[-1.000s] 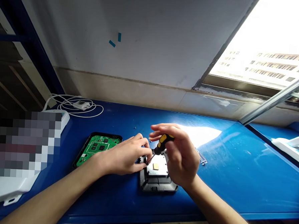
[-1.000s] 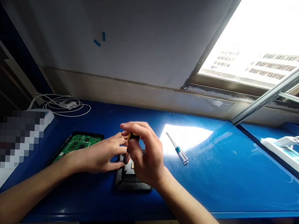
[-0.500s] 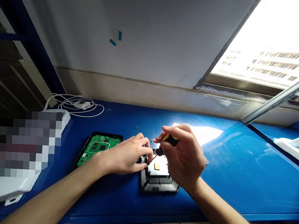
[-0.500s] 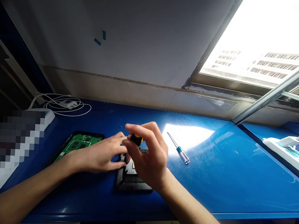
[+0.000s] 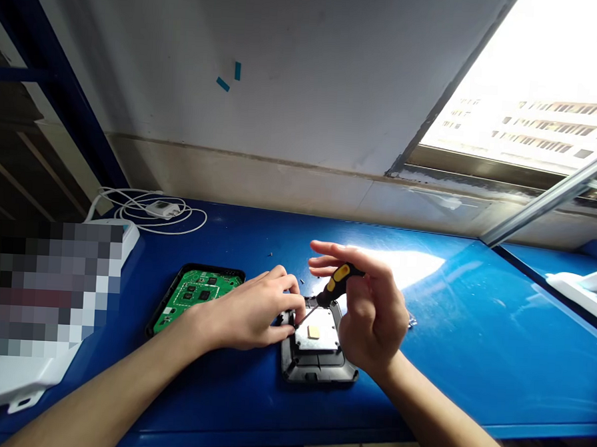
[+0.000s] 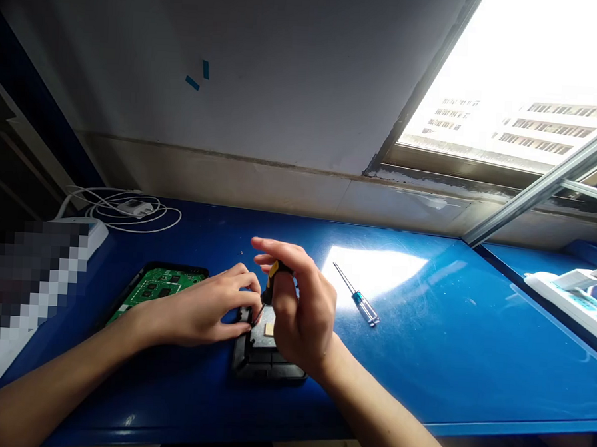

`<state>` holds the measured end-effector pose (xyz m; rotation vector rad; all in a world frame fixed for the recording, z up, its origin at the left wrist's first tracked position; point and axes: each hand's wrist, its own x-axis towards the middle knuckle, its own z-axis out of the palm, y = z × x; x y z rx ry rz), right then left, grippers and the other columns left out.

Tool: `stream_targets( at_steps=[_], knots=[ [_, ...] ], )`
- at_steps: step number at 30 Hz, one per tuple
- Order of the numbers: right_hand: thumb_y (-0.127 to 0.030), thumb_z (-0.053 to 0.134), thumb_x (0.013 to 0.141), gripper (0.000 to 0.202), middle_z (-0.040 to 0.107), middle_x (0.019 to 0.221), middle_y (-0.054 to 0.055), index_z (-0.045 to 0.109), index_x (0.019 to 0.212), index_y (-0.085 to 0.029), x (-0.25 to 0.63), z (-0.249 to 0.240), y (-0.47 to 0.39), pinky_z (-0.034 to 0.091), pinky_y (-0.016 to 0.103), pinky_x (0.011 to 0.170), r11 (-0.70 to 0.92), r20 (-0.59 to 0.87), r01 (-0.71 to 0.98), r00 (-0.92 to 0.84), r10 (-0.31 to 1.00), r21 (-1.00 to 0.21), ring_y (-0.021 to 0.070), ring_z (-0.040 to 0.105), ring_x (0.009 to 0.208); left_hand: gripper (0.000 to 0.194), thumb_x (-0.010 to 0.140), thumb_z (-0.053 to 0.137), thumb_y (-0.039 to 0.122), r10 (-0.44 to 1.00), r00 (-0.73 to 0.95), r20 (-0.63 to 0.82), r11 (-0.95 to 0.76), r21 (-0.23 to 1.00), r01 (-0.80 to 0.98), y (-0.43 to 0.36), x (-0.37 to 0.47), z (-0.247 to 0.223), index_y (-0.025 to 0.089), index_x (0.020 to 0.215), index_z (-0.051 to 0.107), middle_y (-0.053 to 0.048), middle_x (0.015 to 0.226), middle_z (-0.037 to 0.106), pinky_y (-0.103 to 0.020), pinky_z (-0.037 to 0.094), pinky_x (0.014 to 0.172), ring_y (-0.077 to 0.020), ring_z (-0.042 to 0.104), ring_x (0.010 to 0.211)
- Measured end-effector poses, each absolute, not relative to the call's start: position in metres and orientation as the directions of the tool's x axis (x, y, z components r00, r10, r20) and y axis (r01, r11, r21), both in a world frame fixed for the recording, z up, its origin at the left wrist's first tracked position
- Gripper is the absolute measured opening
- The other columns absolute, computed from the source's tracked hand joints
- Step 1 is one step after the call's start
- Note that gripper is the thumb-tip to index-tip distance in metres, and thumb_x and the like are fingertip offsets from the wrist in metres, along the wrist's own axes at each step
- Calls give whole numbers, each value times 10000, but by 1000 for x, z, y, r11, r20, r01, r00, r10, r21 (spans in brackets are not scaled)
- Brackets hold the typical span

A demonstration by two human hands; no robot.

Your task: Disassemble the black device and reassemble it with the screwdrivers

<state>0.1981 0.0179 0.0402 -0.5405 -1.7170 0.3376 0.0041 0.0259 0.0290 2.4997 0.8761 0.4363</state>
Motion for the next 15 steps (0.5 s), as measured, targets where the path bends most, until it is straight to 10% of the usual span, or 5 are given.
stream_targets(
  at_steps=[15],
  knots=[
    [-126, 613, 1011, 400, 657, 1122, 61, 662, 1369, -296, 200, 40, 18, 623, 381, 738, 879, 871, 203, -160, 465, -432, 194, 697, 894, 120, 916, 777, 133, 645, 751, 139, -701, 499, 510, 25, 3, 29, 228, 959, 719, -49, 1093, 652, -406, 512, 955, -271, 557, 1087]
  ],
)
